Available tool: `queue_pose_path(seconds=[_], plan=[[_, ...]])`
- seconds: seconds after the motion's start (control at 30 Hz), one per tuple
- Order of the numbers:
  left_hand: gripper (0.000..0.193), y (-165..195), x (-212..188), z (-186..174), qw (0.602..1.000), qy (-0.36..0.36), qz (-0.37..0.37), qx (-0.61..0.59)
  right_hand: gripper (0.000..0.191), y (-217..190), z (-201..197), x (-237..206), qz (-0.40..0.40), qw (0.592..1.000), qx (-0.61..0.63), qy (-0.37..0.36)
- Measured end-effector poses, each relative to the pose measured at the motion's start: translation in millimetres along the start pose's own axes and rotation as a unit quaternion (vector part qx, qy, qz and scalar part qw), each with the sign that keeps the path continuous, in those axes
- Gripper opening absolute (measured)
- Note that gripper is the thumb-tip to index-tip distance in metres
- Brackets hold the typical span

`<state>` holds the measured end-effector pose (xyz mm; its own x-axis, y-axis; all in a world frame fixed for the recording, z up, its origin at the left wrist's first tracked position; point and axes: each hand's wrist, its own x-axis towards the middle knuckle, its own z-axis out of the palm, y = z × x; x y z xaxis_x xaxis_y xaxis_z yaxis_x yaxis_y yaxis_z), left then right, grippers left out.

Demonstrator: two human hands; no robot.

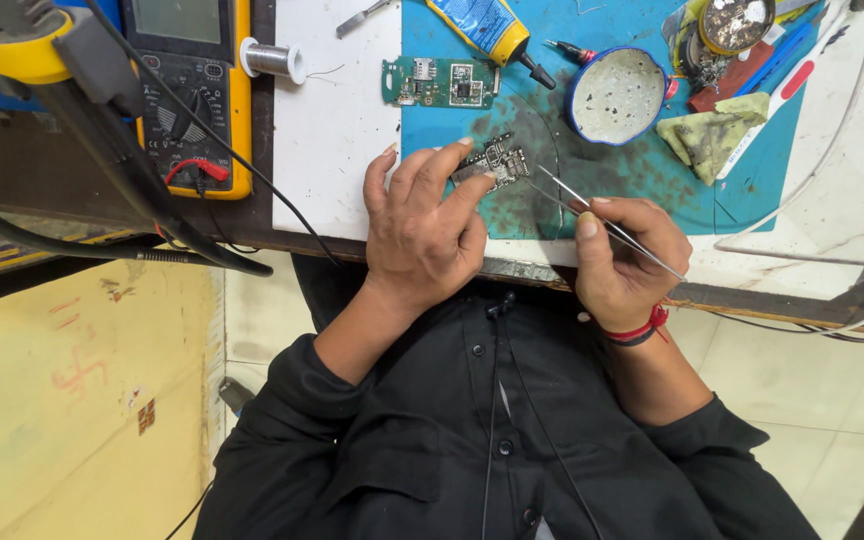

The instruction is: The person uses a hot air rework station and tweezers to heat and reposition a small component on a circuit board. They then use a soldering iron to reflow solder on the board's pads. The work is performed on a cluttered electronics workbench with tools and components visible.

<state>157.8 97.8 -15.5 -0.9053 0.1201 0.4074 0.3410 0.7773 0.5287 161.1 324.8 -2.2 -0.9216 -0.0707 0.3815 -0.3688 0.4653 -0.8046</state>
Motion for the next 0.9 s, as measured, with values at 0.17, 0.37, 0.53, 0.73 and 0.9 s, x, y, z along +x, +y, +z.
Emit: queue_pose_path(seconds=[0.17,0.37,0.53,0.73,0.9], plan=[[0.027,-1,0,0,1.0,0.002,0.01,-0.012,0.01,-3,1,6,0.001,0.999,-0.03,-0.013],[0.025,-1,2,1,1.0,0.006,0.017,-0.001,0.011,-5,3,10,-0.008,0.999,-0.033,-0.02],[0.024,-2,3,2,1.0,0.005,0.015,0.005,0.011,-4,4,11,-0.019,0.999,-0.048,-0.019],[0.023,-1,3,1,1.0,0.006,0.013,0.009,0.012,-5,4,11,-0.017,0.999,-0.04,-0.024],[0.023,0,4,2,1.0,0.009,0.013,0.007,0.012,-5,3,12,-0.017,0.998,-0.047,-0.025]])
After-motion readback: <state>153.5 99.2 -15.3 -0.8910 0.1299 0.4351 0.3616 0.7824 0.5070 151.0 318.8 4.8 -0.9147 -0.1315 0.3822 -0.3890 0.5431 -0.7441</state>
